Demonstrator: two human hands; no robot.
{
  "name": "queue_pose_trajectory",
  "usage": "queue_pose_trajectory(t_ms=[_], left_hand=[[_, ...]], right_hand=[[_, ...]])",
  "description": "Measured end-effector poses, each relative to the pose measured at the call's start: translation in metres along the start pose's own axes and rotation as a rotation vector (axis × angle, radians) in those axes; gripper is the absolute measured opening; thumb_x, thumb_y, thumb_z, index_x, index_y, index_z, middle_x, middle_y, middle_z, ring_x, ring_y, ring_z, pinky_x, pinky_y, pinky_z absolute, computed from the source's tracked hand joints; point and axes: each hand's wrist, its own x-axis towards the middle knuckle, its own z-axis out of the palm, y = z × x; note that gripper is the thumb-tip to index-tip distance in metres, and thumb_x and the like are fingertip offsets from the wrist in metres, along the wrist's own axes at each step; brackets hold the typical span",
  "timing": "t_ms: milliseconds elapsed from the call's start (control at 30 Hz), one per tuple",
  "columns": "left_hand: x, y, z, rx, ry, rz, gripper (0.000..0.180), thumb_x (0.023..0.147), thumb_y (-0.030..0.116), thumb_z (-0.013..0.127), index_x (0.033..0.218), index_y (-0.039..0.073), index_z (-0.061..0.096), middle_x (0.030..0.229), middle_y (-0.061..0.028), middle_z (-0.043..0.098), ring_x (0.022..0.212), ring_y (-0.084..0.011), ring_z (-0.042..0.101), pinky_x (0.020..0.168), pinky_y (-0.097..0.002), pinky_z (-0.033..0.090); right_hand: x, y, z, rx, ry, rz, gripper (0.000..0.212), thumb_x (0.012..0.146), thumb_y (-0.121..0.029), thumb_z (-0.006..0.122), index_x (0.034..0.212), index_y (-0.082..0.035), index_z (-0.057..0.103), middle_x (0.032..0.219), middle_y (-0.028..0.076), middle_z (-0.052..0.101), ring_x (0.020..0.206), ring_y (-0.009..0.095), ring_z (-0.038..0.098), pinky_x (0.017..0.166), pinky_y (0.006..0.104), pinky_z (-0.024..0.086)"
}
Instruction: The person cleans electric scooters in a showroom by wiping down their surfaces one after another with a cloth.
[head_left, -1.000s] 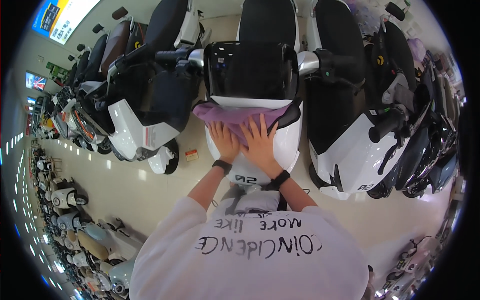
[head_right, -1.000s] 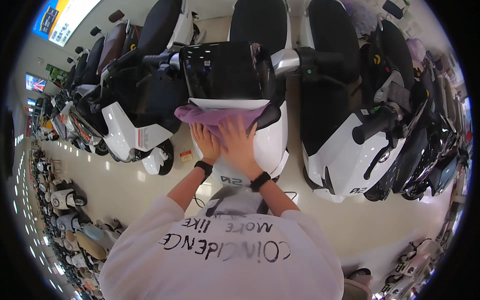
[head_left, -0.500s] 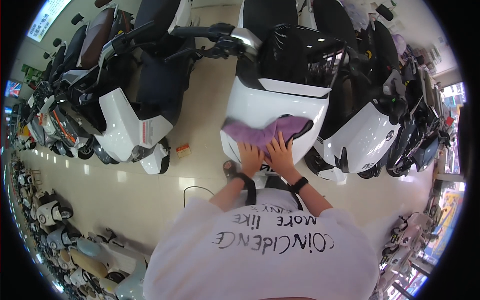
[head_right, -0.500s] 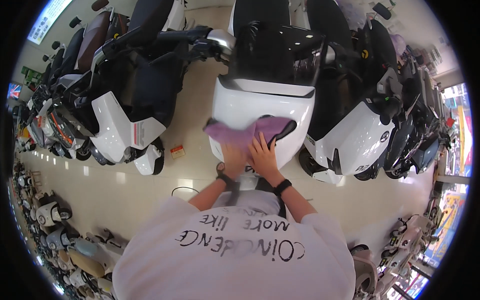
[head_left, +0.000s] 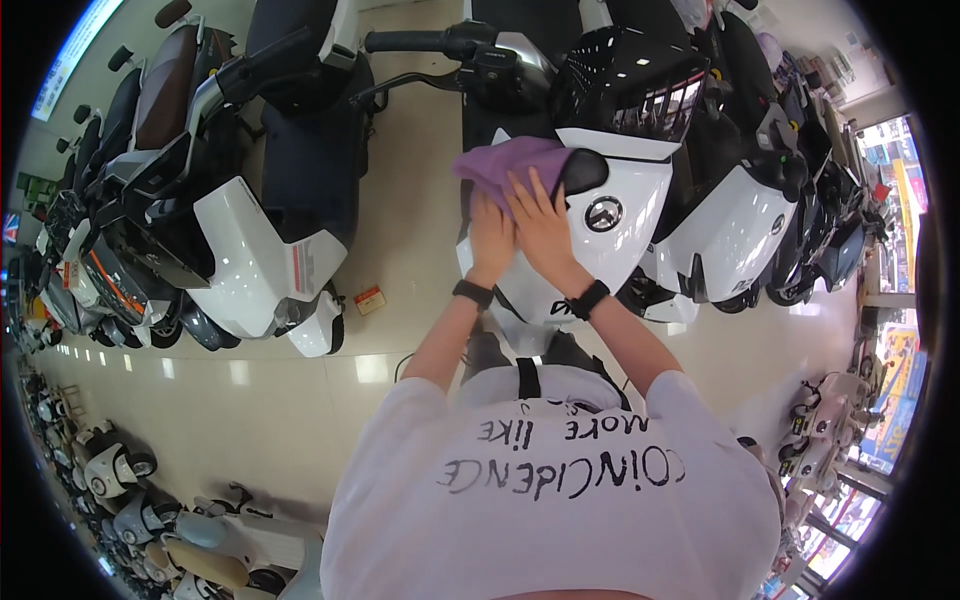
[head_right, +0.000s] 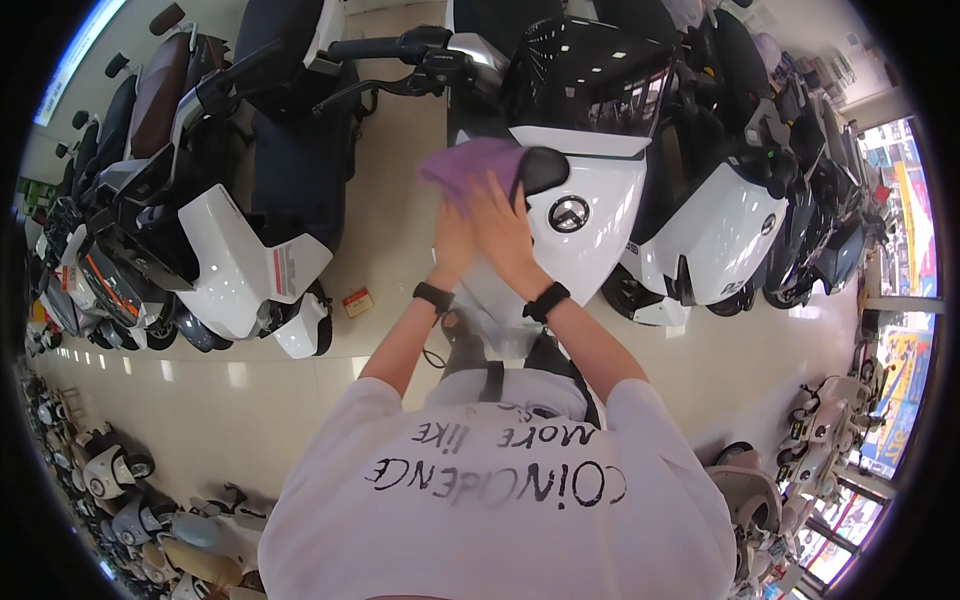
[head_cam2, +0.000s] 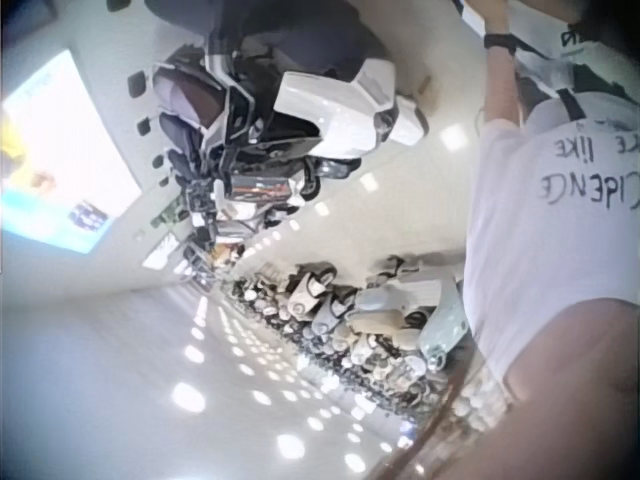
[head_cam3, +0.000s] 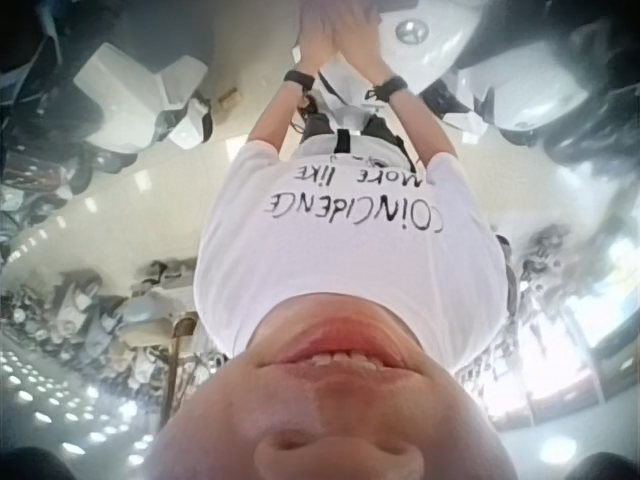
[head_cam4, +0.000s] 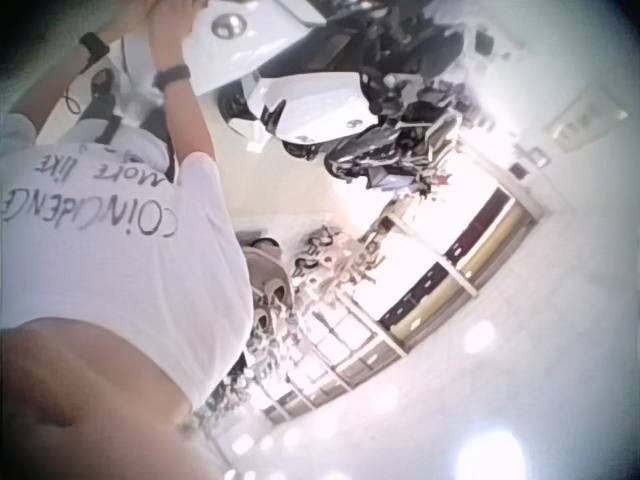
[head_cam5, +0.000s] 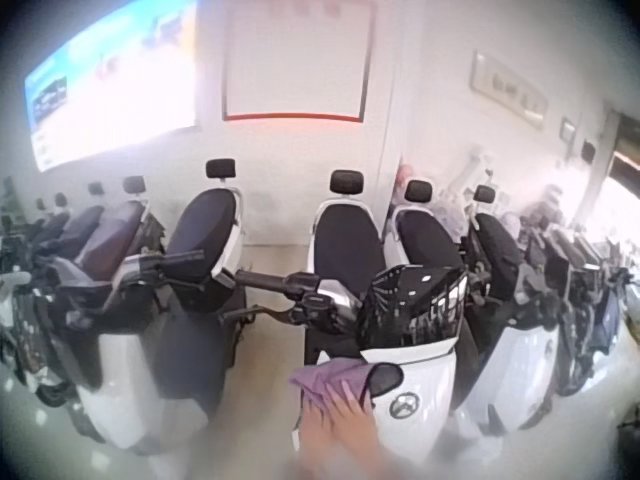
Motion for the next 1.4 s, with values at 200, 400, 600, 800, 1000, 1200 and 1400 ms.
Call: queue_pose_trajectory(t_ms=[200, 400, 600, 800, 1000, 1200, 1400], left_hand=[[-0.088, -0.015, 0.002, -0.033, -0.247, -0.152, 0.046, 0.083, 0.017, 0.041, 0.117, -0.012, 0.033, 0.122, -0.0332, 0.03, 0.113, -0.0469, 0.03, 0.095, -0.0474, 0.028], [-0.067, 0.036, -0.016, 0.091, -0.102, -0.205, 0.057, 0.077, 0.014, 0.053, 0.121, -0.012, 0.028, 0.129, -0.0284, 0.024, 0.119, -0.0458, 0.022, 0.1, -0.0503, 0.017], [0.003, 0.095, -0.015, 0.119, 0.097, -0.076, 0.062, 0.08, 0.024, 0.051, 0.12, -0.017, 0.027, 0.128, -0.0352, 0.021, 0.122, -0.0475, 0.016, 0.101, -0.0544, 0.009], [-0.051, 0.115, 0.019, 0.464, -0.161, 0.086, 0.065, 0.077, 0.028, 0.053, 0.122, -0.013, 0.03, 0.129, -0.0322, 0.023, 0.121, -0.0496, 0.017, 0.098, -0.0602, 0.01], [-0.05, 0.127, 0.022, 0.302, -0.172, 0.082, 0.058, 0.076, 0.02, 0.055, 0.124, -0.004, 0.032, 0.13, -0.0239, 0.03, 0.123, -0.0435, 0.021, 0.101, -0.0556, 0.012], [0.039, 0.144, 0.019, 0.326, -0.077, 0.228, 0.055, 0.077, 0.018, 0.054, 0.125, -0.002, 0.034, 0.13, -0.0191, 0.034, 0.123, -0.0333, 0.028, 0.101, -0.0477, 0.02], [-0.005, 0.133, 0.038, 0.522, -0.228, 0.215, 0.053, 0.079, 0.023, 0.051, 0.125, 0.0, 0.037, 0.131, -0.0149, 0.035, 0.123, -0.0304, 0.03, 0.1, -0.043, 0.023]], right_hand=[[-0.055, -0.009, 0.028, 0.002, -0.13, -0.194, 0.045, 0.074, -0.019, 0.053, 0.117, -0.007, 0.047, 0.131, 0.005, 0.036, 0.127, 0.023, 0.024, 0.102, 0.0485, 0.017], [-0.075, 0.022, 0.001, 0.123, -0.088, -0.125, 0.037, 0.081, -0.023, 0.051, 0.114, -0.008, 0.05, 0.134, 0.005, 0.034, 0.127, 0.024, 0.025, 0.1, 0.0491, 0.02], [-0.067, 0.073, -0.018, 0.209, 0.085, 0.191, 0.034, 0.082, -0.024, 0.049, 0.109, -0.004, 0.051, 0.134, 0.011, 0.032, 0.128, 0.029, 0.022, 0.1, 0.0524, 0.018], [-0.119, 0.091, 0.005, 0.501, 0.293, 0.27, 0.032, 0.073, -0.009, 0.059, 0.101, 0.001, 0.046, 0.113, 0.018, 0.046, 0.116, 0.038, 0.035, 0.094, 0.0469, 0.031], [-0.107, 0.102, 0.003, 0.582, 0.292, 0.321, 0.042, 0.074, -0.015, 0.059, 0.111, -0.001, 0.044, 0.122, 0.021, 0.037, 0.119, 0.041, 0.029, 0.097, 0.0503, 0.024], [-0.026, 0.131, -0.01, 0.515, 0.33, 0.4, 0.056, 0.074, -0.028, 0.058, 0.125, -0.012, 0.039, 0.132, 0.017, 0.029, 0.123, 0.041, 0.02, 0.099, 0.0556, 0.014], [-0.068, 0.124, 0.019, 0.57, 0.373, 0.338, 0.062, 0.075, -0.028, 0.056, 0.128, -0.006, 0.033, 0.135, 0.019, 0.024, 0.125, 0.042, 0.018, 0.1, 0.0544, 0.013]])
